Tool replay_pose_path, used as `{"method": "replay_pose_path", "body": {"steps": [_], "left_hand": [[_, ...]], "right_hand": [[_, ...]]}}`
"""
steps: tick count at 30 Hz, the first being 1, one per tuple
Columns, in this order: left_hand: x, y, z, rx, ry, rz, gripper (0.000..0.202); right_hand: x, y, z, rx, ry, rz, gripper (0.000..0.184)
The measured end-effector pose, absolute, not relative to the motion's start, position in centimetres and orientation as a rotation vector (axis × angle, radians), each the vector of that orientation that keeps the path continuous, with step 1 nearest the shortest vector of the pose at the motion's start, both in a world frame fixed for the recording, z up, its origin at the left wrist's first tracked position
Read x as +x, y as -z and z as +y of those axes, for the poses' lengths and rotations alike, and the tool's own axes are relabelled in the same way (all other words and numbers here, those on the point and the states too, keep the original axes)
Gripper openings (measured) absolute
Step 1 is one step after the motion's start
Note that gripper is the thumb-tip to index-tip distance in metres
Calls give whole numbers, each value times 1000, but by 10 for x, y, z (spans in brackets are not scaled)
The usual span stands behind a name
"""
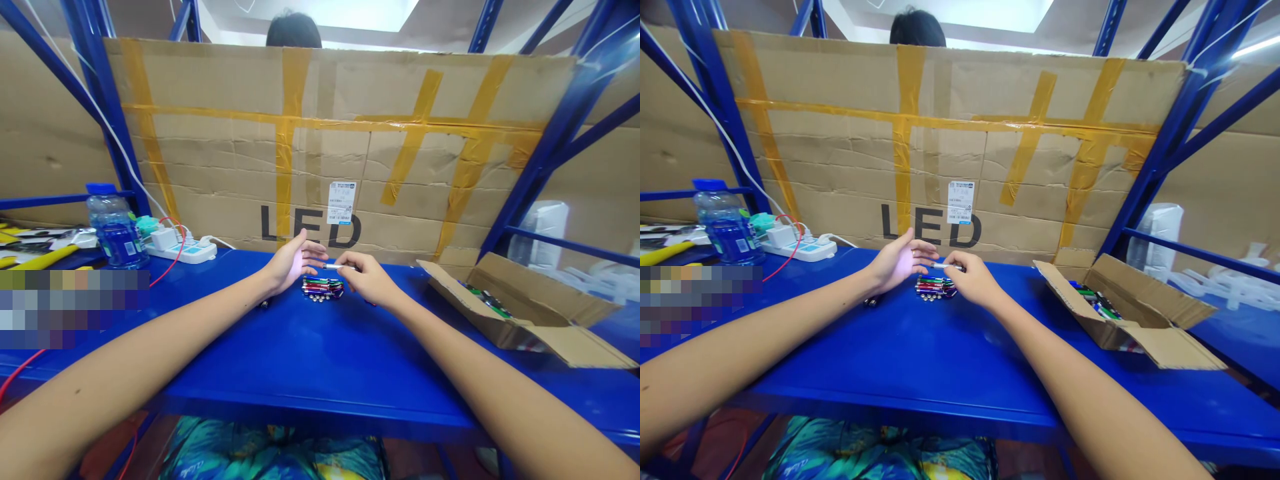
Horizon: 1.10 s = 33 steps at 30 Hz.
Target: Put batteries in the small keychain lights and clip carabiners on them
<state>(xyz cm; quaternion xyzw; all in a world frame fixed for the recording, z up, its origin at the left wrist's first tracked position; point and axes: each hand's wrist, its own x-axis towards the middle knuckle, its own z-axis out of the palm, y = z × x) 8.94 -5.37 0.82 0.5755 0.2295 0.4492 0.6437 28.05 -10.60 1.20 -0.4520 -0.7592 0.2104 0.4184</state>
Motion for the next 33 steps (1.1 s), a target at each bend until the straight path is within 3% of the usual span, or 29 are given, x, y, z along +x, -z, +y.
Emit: {"method": "replay_pose_path", "body": {"steps": [33], "left_hand": [[89,-10,-55,1291,-1011,502,58]], "right_hand": [[280,-16,-111,-1092,-450,-1878,14]]}}
